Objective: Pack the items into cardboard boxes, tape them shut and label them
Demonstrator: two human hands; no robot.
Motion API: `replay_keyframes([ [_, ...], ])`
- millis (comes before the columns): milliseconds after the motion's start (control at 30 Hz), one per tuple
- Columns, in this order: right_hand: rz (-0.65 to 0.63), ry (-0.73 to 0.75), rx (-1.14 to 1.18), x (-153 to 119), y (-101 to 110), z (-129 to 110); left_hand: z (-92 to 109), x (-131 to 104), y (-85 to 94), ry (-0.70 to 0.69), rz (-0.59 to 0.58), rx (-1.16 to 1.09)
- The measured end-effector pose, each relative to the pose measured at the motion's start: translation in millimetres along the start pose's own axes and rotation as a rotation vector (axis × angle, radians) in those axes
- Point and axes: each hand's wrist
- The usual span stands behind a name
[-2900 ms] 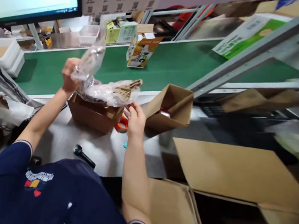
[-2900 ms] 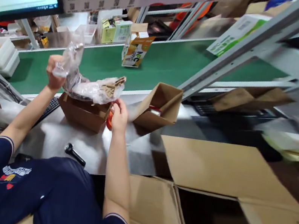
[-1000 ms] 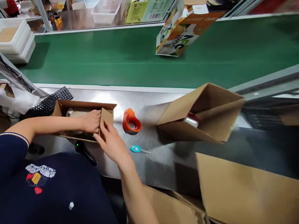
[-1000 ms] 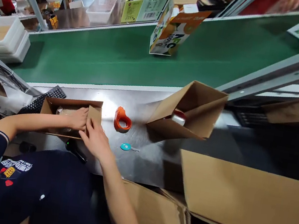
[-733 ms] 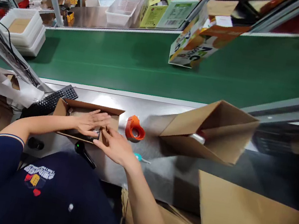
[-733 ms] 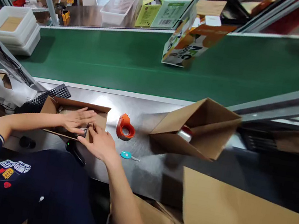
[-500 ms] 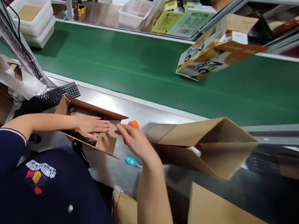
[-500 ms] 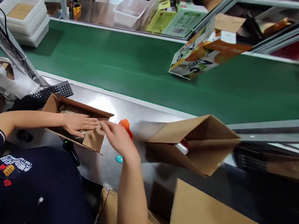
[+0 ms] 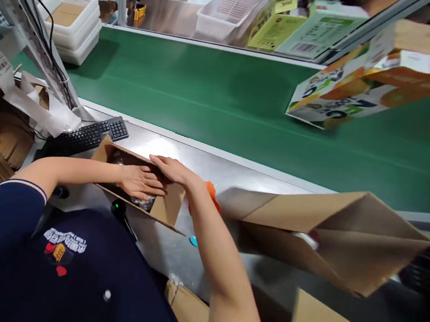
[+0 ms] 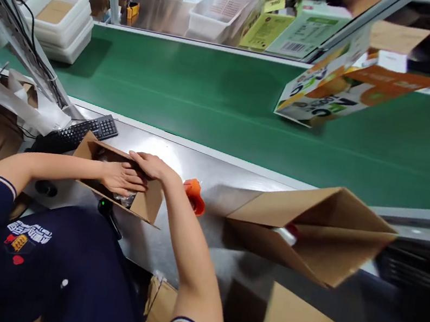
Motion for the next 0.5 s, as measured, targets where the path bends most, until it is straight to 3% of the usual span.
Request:
replay_keyframes([
  [167, 0.289, 0.309, -0.133, -22.7, -9.7, 14.3, 2.4, 0.3, -0.3, -0.029, -0.006, -0.010],
  [300, 0.392, 0.454, -0.116, -50.9, -55.5, 51.4, -5.2, -8.1, 3.4, -0.033, 0.006, 0.009],
  [400, 0.513, 0.461, -0.056, -65.9, -87.1, 78.2, -12.3, -12.6, 0.2, 0.022, 0.100, -0.033],
  [500, 0.467, 0.514, -0.089, -67.1, -95.4, 86.5, -11.3, -7.7, 0.4, 0.113, 0.185, -0.092],
])
Point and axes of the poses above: each hand's wrist, its own x-axis towards the middle knuckle, its own y-axis out of the back of the hand, z = x × y, and after that the axes turned 8 degrees about x, right-handed
